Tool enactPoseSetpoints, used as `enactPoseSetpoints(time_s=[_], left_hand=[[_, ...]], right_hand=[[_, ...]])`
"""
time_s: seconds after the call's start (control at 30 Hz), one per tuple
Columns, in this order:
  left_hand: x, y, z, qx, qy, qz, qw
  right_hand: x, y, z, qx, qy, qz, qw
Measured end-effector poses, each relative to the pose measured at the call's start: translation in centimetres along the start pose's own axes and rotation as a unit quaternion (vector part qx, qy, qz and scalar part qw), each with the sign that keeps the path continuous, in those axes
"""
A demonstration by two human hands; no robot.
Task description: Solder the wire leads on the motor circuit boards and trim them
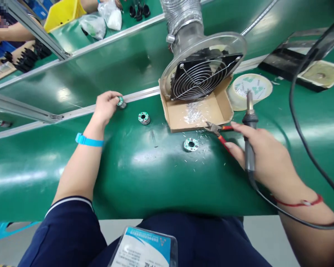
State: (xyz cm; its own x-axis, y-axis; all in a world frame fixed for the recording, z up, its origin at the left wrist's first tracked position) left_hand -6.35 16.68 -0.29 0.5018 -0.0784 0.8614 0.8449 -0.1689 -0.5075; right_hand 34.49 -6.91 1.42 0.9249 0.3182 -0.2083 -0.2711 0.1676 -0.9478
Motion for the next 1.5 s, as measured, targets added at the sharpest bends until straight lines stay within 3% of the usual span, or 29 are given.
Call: enactPoseSetpoints(time_s=[0.07, 0.17, 0.33, 0.4, 0.5, 0.57, 0.7, 0.83, 0.93, 1.2, 1.37, 1.5], left_hand=[[1.6, 3.2, -2.9, -0.052, -0.028, -0.036, 0.998], [3.9, 6.8, -6.2, -0.075, -0.044, -0.06, 0.994], [5.2, 10.6, -8.5, -0.11, -0.078, -0.163, 0.977], [5.5, 11.3, -9.2, -0.111, -0.048, -0.161, 0.98], [6.4, 11.2, -11.1, -0.022, 0.051, -0.081, 0.995], [7.6, 12.2, -12.8, -0.015, 0.112, -0.014, 0.993], [10.1, 17.6, -15.0, -0.203, 0.148, 0.1, 0.963], [11.8, 20.9, -14.5, -0.285, 0.135, 0.165, 0.935], [12.8, 20.9, -14.6, -0.272, 0.138, 0.151, 0.941], [14.6, 18.6, -17.7, -0.189, 0.227, 0.15, 0.943], [15.2, 18.3, -17.7, -0.161, 0.268, 0.215, 0.925], [15.1, 18.4, -16.8, -0.171, 0.267, 0.221, 0.922]], right_hand=[[0.8, 0.9, 0.2, -0.026, 0.043, 0.023, 0.998], [1.6, 2.1, 0.1, -0.041, 0.091, 0.038, 0.994], [1.4, 2.7, 0.0, -0.064, 0.094, 0.025, 0.993], [1.5, 2.6, 0.0, -0.074, 0.096, 0.016, 0.992], [1.7, 2.5, 0.1, -0.084, 0.098, -0.001, 0.992], [1.7, 2.4, 0.0, -0.086, 0.092, -0.007, 0.992], [0.7, 1.6, -0.6, -0.069, 0.073, -0.013, 0.995], [-1.1, 0.4, -1.3, -0.081, 0.028, -0.024, 0.996], [-2.1, -0.7, -1.9, -0.088, 0.003, -0.046, 0.995], [-3.5, -3.2, -2.9, -0.081, -0.069, -0.048, 0.993], [-4.1, -3.9, -2.4, -0.075, -0.124, -0.084, 0.986], [-4.2, -3.9, -1.9, -0.062, -0.119, -0.129, 0.983]])
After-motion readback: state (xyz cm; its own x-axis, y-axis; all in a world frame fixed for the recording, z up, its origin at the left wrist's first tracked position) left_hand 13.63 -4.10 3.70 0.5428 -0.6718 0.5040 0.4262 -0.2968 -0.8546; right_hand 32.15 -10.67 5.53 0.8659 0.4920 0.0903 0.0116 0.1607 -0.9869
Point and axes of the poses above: each hand's wrist, its own z-axis towards the middle knuckle, its own y-axis out of the palm, x = y × z, the point moved 6 cm from there along z, towards the middle knuckle, and after that the axes turned 11 degrees about -x, right-handed, at the moved point
